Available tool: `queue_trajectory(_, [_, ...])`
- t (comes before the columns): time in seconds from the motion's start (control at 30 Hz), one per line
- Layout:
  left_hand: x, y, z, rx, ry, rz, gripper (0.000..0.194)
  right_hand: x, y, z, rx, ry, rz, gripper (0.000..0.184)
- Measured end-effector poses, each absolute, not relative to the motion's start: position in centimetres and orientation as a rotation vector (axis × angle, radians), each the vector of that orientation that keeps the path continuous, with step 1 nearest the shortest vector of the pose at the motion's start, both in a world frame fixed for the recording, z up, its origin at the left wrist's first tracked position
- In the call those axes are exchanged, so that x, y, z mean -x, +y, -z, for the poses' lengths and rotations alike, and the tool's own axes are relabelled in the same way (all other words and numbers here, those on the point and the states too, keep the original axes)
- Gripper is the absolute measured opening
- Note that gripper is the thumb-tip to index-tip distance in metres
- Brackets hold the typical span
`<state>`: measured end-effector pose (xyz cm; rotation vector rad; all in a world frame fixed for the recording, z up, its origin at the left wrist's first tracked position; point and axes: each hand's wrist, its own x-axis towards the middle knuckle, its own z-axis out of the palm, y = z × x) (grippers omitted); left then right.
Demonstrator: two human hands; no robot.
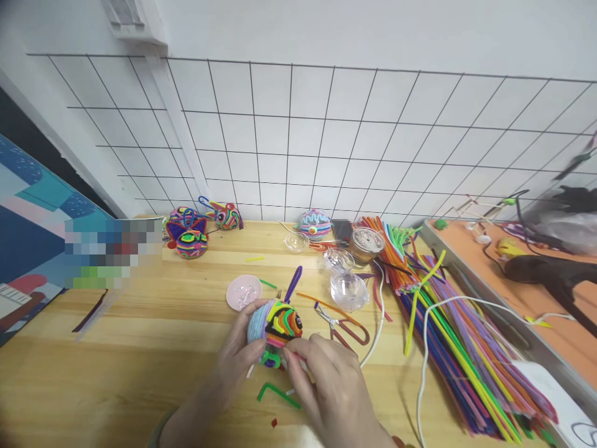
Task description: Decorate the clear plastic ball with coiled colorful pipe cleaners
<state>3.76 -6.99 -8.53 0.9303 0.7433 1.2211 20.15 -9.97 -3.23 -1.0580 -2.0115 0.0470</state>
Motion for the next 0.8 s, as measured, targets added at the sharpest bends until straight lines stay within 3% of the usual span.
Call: queue_trajectory(0.8, [-3.66,-6.94,9.1,-0.959,0.752,-1.215,0.05,-19.98,-10.06,3.84,1.084,-2.023,-0.05,0.007])
